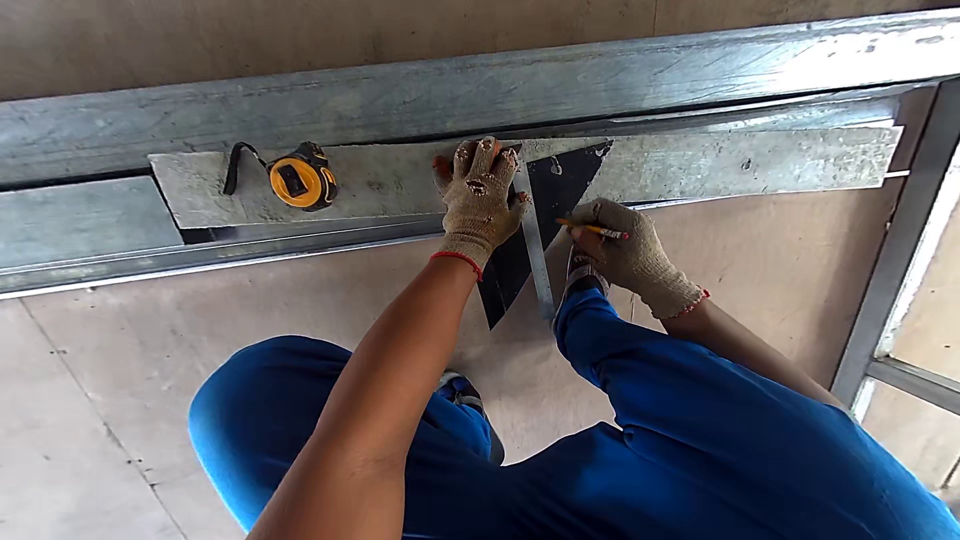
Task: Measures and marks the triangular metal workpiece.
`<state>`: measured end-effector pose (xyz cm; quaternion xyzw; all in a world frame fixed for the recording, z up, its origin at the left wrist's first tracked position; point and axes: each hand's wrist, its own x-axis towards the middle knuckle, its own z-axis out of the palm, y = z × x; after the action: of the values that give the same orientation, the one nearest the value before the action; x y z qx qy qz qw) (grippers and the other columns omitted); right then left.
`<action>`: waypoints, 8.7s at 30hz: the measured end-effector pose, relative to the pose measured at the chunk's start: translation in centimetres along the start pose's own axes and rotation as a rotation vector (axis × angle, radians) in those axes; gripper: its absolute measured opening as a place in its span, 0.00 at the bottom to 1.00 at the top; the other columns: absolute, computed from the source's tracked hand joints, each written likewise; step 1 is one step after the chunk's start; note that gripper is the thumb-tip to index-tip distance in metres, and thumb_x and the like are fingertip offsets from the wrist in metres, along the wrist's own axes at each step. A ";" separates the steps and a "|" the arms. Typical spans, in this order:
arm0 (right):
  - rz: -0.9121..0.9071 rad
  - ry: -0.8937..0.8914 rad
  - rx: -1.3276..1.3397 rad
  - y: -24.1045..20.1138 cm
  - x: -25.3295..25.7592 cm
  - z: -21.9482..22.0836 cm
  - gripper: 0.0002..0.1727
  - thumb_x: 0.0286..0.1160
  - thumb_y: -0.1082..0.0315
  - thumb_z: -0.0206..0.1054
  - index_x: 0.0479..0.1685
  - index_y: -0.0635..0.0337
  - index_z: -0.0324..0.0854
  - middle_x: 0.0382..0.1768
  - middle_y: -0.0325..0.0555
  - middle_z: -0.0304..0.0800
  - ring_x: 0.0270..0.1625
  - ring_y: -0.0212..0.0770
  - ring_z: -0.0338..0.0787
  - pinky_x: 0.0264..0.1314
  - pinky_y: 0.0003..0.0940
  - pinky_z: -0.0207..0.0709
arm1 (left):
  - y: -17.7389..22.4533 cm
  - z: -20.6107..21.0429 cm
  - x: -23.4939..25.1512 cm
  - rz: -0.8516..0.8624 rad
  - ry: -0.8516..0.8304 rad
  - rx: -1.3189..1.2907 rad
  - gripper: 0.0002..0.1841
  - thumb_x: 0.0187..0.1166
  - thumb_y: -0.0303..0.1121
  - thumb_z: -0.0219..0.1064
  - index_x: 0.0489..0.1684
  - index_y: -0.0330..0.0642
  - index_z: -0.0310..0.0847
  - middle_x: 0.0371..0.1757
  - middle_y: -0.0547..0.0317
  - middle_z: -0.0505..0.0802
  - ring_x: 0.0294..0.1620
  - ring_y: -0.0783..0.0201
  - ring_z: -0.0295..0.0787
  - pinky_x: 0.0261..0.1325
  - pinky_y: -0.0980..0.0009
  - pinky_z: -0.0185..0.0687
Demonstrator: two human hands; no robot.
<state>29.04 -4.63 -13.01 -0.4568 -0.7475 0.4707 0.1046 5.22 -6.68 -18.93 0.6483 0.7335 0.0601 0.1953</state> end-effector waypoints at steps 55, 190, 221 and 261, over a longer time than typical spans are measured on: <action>-0.075 -0.354 -0.265 -0.7 3.0 -0.1 0.08 0.69 0.67 0.67 0.43 0.51 0.90 0.36 0.39 0.91 0.40 0.39 0.90 0.45 0.47 0.83 | 0.0 -0.1 0.0 -0.010 -0.031 -0.002 0.32 0.71 0.58 0.66 0.78 0.63 0.78 0.86 0.58 0.75 0.90 0.41 0.58 0.80 0.22 0.45; 0.244 -0.111 0.294 4.3 -4.2 0.9 0.12 0.85 0.57 0.64 0.44 0.56 0.84 0.27 0.44 0.83 0.24 0.38 0.81 0.25 0.37 0.76 | -1.4 -0.9 -1.3 0.004 -0.045 -0.007 0.45 0.71 0.59 0.69 0.92 0.59 0.59 0.96 0.52 0.56 0.95 0.40 0.45 0.86 0.29 0.41; 0.415 0.394 -0.167 3.3 -6.8 -7.9 0.26 0.92 0.44 0.49 0.44 0.52 0.86 0.24 0.46 0.85 0.23 0.49 0.84 0.23 0.58 0.74 | 5.0 -21.3 3.3 0.240 -0.332 0.028 0.16 0.88 0.44 0.56 0.35 0.52 0.88 0.33 0.58 0.89 0.39 0.54 0.87 0.41 0.44 0.76; 0.436 0.319 0.175 3.6 -8.1 -9.1 0.12 0.88 0.58 0.62 0.44 0.52 0.88 0.22 0.42 0.82 0.16 0.37 0.74 0.17 0.37 0.68 | 7.9 -23.4 0.6 0.404 -0.107 0.178 0.20 0.84 0.48 0.51 0.27 0.51 0.84 0.27 0.56 0.86 0.32 0.49 0.86 0.30 0.45 0.72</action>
<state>40.99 -4.88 -8.77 -0.6644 -0.5622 0.4670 0.1561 3.96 -1.02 5.04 0.7989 0.5797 -0.0014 0.1602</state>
